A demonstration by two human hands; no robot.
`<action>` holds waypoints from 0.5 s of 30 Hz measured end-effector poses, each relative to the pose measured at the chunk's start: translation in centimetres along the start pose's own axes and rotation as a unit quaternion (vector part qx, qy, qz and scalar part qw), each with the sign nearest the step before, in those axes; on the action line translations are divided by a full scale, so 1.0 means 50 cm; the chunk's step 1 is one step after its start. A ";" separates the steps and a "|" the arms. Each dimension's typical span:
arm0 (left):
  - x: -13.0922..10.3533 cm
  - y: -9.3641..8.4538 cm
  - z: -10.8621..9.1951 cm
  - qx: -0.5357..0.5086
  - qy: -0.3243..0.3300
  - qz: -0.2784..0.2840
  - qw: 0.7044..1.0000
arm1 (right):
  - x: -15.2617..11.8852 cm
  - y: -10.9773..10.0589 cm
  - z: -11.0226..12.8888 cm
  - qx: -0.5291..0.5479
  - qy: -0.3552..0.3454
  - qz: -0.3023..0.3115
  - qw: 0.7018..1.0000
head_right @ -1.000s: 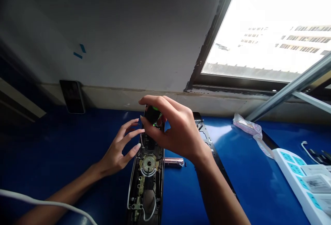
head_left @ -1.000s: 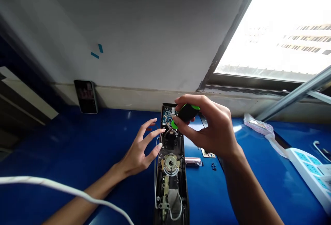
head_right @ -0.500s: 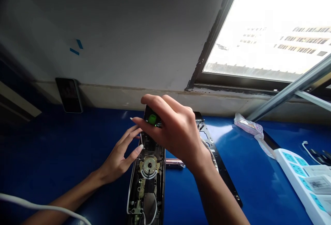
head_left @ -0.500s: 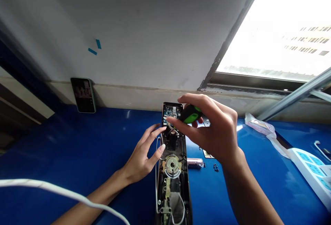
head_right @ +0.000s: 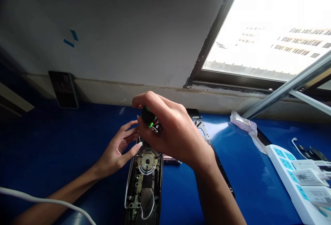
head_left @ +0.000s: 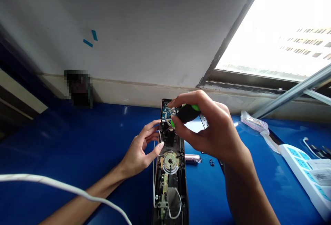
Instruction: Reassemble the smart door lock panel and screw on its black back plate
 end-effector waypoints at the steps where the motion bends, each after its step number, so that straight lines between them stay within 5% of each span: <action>1: -0.001 -0.001 0.001 0.003 -0.002 0.001 1.000 | 0.000 -0.004 0.001 -0.020 -0.001 -0.011 1.000; 5: -0.007 -0.001 0.003 -0.002 -0.005 -0.001 1.000 | 0.000 -0.021 0.014 -0.096 -0.023 -0.064 0.993; 11: -0.012 0.004 0.000 -0.013 -0.003 -0.004 1.000 | -0.007 0.000 0.029 0.014 -0.004 0.040 0.999; 15: -0.015 0.002 0.005 -0.013 -0.015 -0.016 1.000 | -0.010 -0.013 0.028 -0.030 -0.014 -0.004 0.999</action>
Point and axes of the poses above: each hand's wrist, its own x-axis towards the middle knuckle, its own y-axis out of the palm, z = x × y, the point moved 8 cm from there along x, towards the middle knuckle, and after that the axes turned 13 degrees about -z, right-handed, at the moved point
